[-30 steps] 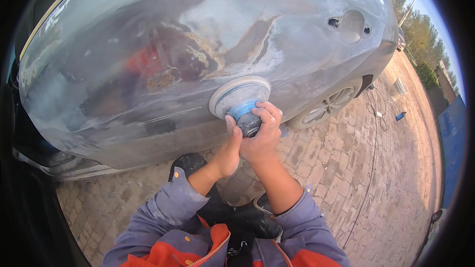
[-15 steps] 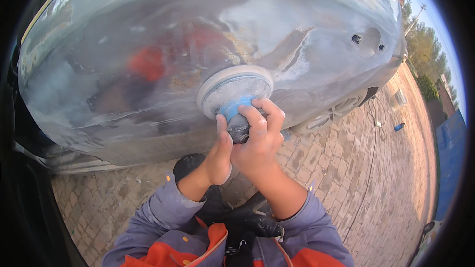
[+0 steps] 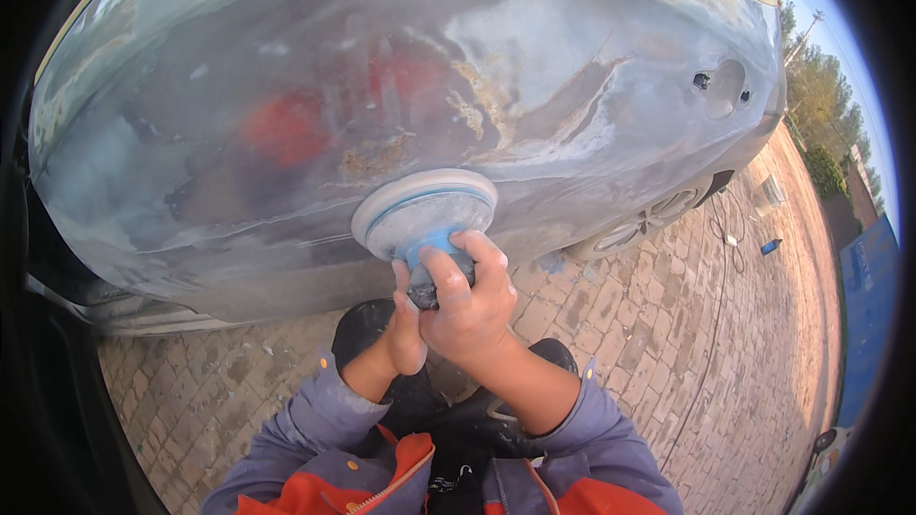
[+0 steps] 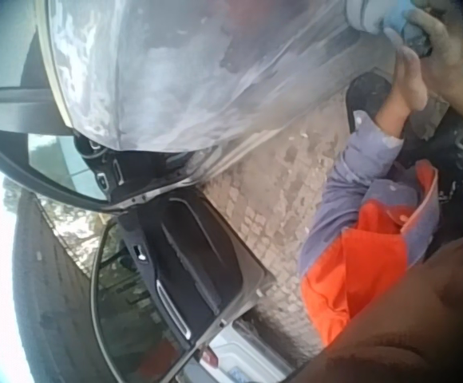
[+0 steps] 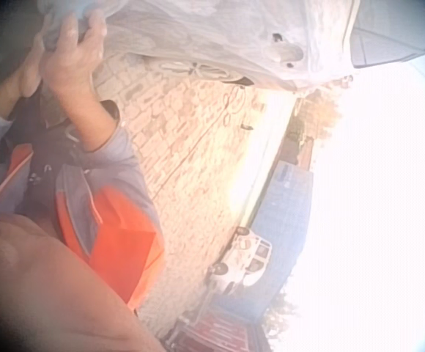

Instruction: The person uses a handheld orbital sander to smooth a large area of a car door panel. They repeatedly move the sander across the surface and periodically touch the panel with their hand to check the finish.

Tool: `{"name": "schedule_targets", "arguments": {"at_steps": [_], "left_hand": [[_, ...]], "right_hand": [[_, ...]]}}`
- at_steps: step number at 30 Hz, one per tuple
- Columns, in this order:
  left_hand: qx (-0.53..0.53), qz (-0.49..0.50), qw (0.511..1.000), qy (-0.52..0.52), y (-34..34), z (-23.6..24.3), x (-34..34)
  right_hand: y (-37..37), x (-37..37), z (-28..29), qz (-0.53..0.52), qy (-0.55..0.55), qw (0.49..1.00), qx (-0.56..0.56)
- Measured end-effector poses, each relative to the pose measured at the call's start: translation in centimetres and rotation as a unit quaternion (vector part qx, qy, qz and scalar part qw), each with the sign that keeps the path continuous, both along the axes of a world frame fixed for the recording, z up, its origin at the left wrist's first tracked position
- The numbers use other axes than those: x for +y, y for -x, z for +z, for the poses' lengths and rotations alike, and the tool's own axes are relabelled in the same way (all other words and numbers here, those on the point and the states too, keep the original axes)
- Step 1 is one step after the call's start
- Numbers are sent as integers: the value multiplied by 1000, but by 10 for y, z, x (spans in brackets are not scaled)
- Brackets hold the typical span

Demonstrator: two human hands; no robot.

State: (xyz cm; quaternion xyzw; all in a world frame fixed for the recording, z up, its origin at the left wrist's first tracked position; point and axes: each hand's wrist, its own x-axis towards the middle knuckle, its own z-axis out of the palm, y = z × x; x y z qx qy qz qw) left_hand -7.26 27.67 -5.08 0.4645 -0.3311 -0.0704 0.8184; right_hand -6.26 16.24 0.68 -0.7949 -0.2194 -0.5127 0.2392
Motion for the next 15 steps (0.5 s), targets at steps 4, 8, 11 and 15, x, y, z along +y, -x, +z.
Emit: {"name": "schedule_targets", "arguments": {"at_steps": [4, 8, 11, 15], "left_hand": [[9, -23, 1000, 15, 1, -15, -7], [34, -3, 999, -21, 8, -2, -17], [6, 11, 1000, -28, -1, 18, -30], [-2, -3, 999, -44, -10, 31, -42]], "right_hand": [[3, -4, -11, 2, -1, 1000, 20], [4, -15, -8, -12, -9, 999, 36], [0, -28, 5, -27, -23, 999, 30], [-5, -44, 14, -42, -45, 997, 46]]}}
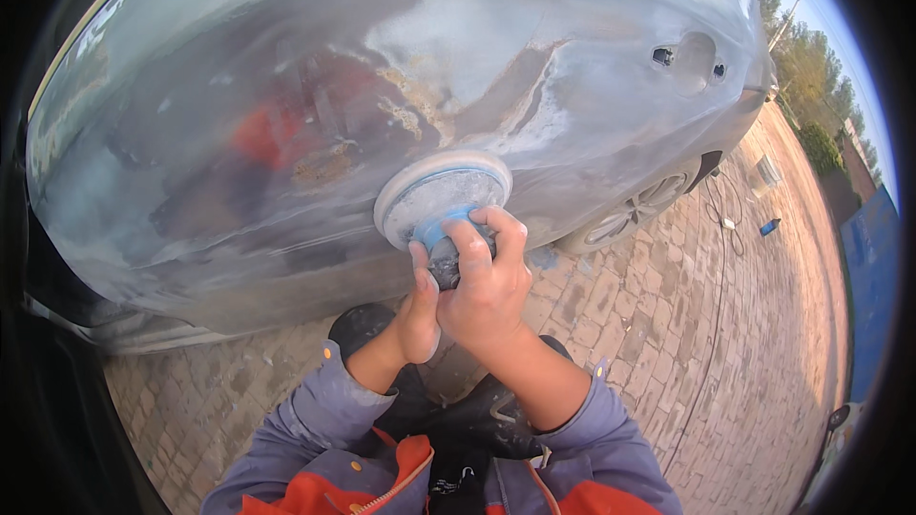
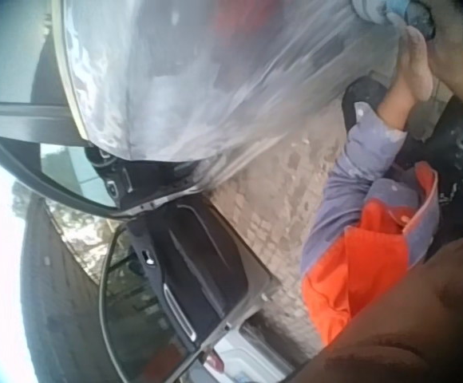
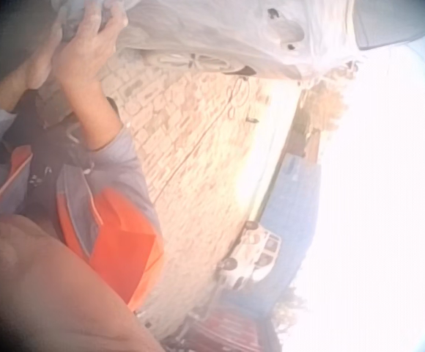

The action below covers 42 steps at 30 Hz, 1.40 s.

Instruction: The person uses a handheld orbital sander to smooth a large area of a car door panel. They repeatedly move the sander across the surface and periodically touch the panel with their hand to check the finish.

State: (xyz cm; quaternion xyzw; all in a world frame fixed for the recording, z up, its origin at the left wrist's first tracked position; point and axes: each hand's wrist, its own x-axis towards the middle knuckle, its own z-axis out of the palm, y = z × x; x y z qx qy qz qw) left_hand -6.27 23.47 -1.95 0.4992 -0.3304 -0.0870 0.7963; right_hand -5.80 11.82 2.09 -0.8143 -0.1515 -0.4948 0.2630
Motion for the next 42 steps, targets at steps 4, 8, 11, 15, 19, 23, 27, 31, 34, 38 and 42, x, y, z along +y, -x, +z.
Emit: {"name": "schedule_targets", "arguments": {"at_steps": [4, 8, 11, 15, 19, 23, 27, 31, 34, 38, 42], "left_hand": [[23, 6, 1000, -19, 6, -6, -7], [47, -2, 999, -18, 11, -11, -13], [61, -9, 998, -9, 6, -9, -17], [37, -22, 999, -9, -1, -7, -20], [45, -6, 999, -21, 3, -12, -21], [40, -22, 999, -3, 2, -8, -23], [-16, -37, 999, 12, -10, 20, -26], [-43, -51, 998, 18, -19, 63, -25], [-35, -50, 998, 30, -16, 95, -22], [-20, -34, 999, 25, -19, 131, -19], [-19, -16, 998, 55, -25, 153, -13]], "right_hand": [[5, -4, -11, -3, 9, 1000, 10], [9, -8, -16, -8, 6, 999, 34], [5, -13, -10, -13, 11, 1000, 15], [1, -17, -6, -16, -3, 999, 30], [4, -17, -15, -1, -5, 999, 37], [2, -19, -11, -1, -3, 1000, 18], [-7, -22, 20, 3, -6, 1000, -15], [-16, -22, 61, -4, 11, 999, -52], [-17, -18, 88, -1, 12, 999, -31], [-22, -14, 123, 0, 27, 999, -20], [-29, -6, 151, 10, 51, 998, -36]]}}
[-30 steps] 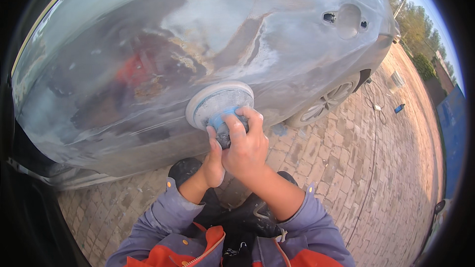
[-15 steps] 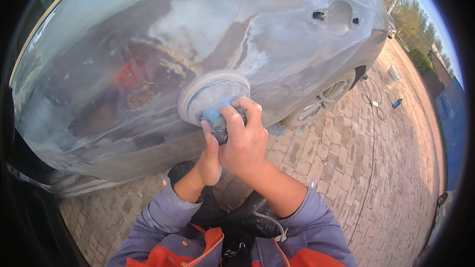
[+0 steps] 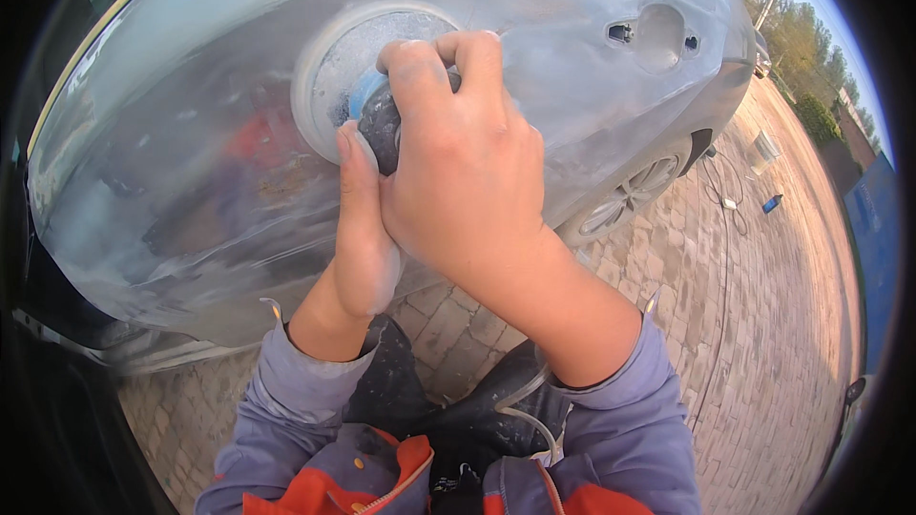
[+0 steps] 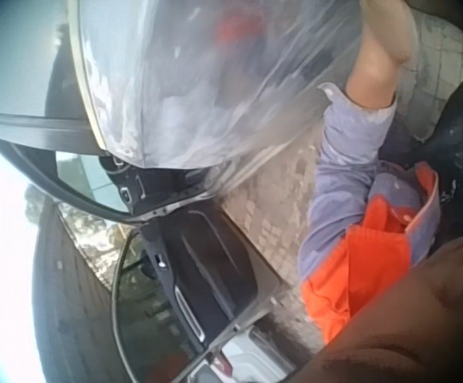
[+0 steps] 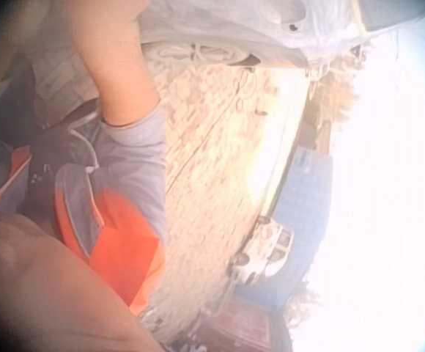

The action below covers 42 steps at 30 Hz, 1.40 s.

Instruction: The person uses a handheld orbital sander to smooth a large area of a car door panel. They repeatedly move the sander across the surface and periodically touch the panel with their hand to check the finish.

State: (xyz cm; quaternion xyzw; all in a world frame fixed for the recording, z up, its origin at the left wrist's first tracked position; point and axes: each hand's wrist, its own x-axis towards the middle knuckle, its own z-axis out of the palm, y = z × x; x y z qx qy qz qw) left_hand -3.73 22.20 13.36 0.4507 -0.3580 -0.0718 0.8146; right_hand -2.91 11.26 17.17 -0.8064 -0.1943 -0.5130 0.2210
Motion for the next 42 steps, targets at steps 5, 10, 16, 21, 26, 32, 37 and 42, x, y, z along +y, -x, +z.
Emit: {"name": "schedule_targets", "arguments": {"at_steps": [5, 10, 16, 21, 26, 32, 37, 42], "left_hand": [[-25, 32, 999, 15, 5, -8, 15], [-27, 28, 999, -6, 13, -40, 28], [-19, 29, 999, 7, 23, -81, 24], [-29, 6, 999, 16, 21, -113, 18], [-55, 28, 998, -3, 19, -143, 10], [-39, 9, 999, -11, 16, -182, 4], [-19, 9, 1000, 6, 19, -203, -5], [-51, -16, 999, -10, 15, -188, -8]], "right_hand": [[3, 17, 2, 14, 34, 999, 8], [13, 25, -22, 27, 42, 999, 13], [17, 17, -51, 49, 69, 996, 1], [22, 12, -73, 42, 60, 997, 10], [24, 6, -94, 33, 57, 998, 10], [24, -3, -119, 34, 60, 998, 8], [26, -9, -136, 34, 62, 997, 21], [22, -14, -135, 27, 56, 998, 6]]}}
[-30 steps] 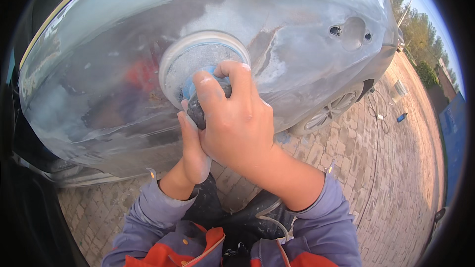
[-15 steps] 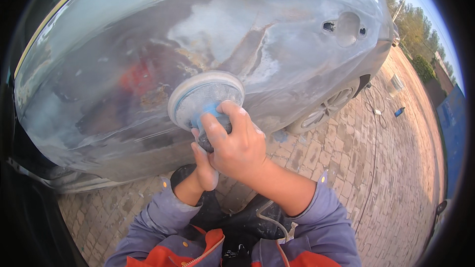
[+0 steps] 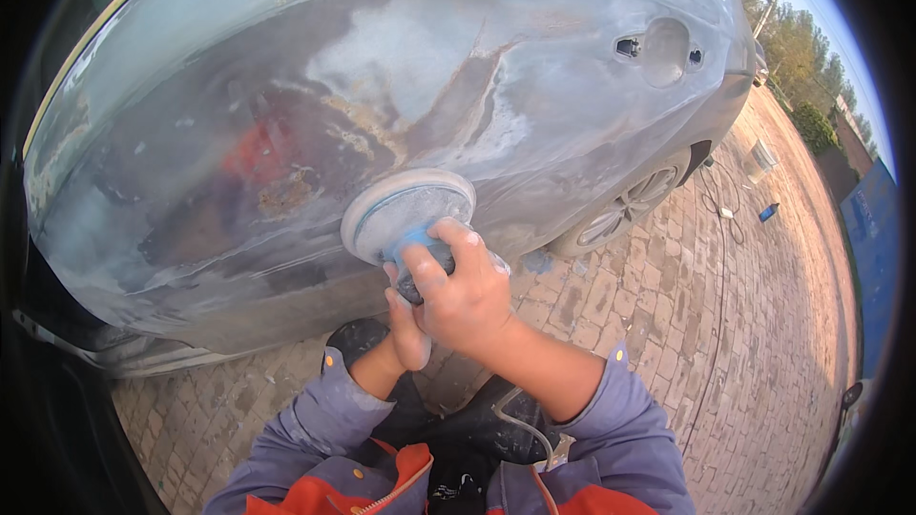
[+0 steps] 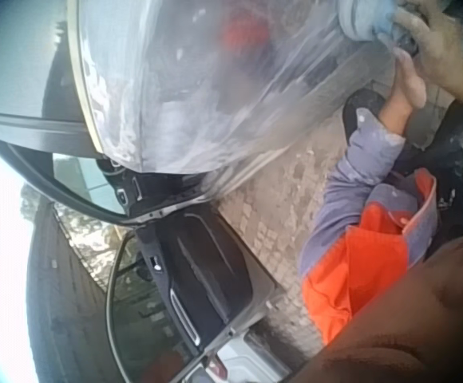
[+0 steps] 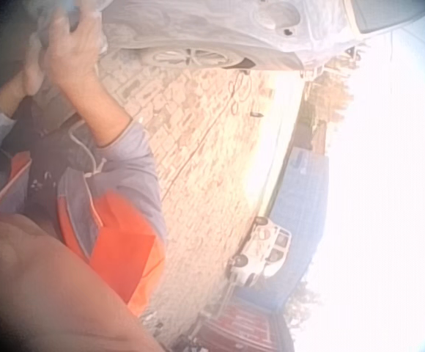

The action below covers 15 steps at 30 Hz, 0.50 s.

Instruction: The person uses a handheld orbital sander to smooth a large area of a car door panel. They repeatedly move the sander across the surface and periodically touch the panel with their hand to check the finish.

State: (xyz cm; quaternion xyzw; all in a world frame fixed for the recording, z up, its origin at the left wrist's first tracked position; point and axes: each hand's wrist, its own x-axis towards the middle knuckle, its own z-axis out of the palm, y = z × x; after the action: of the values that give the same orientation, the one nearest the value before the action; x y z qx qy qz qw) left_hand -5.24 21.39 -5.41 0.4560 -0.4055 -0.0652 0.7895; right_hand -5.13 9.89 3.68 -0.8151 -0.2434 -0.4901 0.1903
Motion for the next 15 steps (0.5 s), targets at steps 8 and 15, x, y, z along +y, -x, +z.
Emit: {"name": "schedule_targets", "arguments": {"at_steps": [8, 15], "left_hand": [[3, -7, 1000, -9, -10, 92, -7], [14, -11, 1000, 15, -18, 163, -14]], "right_hand": [[-15, -10, 57, -13, -25, 999, -26], [-25, -12, 115, -37, -16, 999, -35]]}}
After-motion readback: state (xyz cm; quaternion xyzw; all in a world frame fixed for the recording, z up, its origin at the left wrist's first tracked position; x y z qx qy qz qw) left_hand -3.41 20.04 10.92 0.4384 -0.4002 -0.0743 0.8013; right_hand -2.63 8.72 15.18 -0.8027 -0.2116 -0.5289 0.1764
